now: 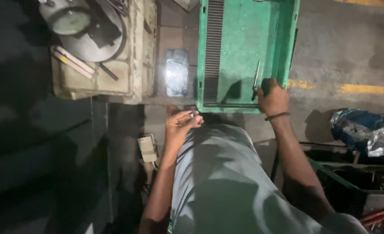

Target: The person picks up small metal pins from a green crate, opens a cabinet, and works at a machine while holding a screwdriver-like tool. They wipe parts with a pink cloth, handle small cylindrical components at the machine, and sort small metal pins one at a time into a slotted metal tray.

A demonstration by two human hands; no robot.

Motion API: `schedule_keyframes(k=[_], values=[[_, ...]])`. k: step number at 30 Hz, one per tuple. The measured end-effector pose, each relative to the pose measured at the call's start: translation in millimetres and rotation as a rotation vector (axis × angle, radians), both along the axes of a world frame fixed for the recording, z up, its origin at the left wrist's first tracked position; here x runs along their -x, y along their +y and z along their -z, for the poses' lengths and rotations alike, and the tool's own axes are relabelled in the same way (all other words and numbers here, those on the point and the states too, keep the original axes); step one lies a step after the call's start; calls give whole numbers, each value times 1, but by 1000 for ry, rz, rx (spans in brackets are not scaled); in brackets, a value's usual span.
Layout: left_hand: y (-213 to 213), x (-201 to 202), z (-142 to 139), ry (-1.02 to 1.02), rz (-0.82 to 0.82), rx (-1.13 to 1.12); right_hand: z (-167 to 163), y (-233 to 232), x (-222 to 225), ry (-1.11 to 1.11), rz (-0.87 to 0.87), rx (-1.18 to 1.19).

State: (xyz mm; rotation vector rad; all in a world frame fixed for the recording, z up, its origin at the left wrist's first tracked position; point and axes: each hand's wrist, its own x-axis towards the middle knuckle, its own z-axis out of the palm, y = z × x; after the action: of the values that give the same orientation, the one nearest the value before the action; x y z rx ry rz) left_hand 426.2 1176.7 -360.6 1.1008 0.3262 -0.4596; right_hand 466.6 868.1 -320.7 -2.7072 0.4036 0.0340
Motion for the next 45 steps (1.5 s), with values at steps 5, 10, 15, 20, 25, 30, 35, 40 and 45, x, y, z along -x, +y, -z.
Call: schedule_keyframes(k=[5,10,15,20,25,30,35,40,45], values=[[11,-32,-5,7,120,108,-2,15,-20,59,89,-41],[-3,-65,-13,-25,194,157,-17,43,-46,-77,125,-126],[-23,-73,-23,-33,178,205,-16,66,-71,130,147,-167],[-29,-79,-19,185,36,389,-15,64,-68,51,29,-99],[-24,-95,-8,286,-195,508,-42,79,-13,3,-123,-313],[-30,-100,-10,232,-209,537,-63,98,16,-146,-368,-285],[-37,-98,-20,200,-157,452,-55,97,8,-257,-417,-301],[-44,-94,-21,146,-185,408,-43,92,11,-131,-385,-297],[-61,-86,-18,-147,36,37,-18,84,4,50,-372,-279]])
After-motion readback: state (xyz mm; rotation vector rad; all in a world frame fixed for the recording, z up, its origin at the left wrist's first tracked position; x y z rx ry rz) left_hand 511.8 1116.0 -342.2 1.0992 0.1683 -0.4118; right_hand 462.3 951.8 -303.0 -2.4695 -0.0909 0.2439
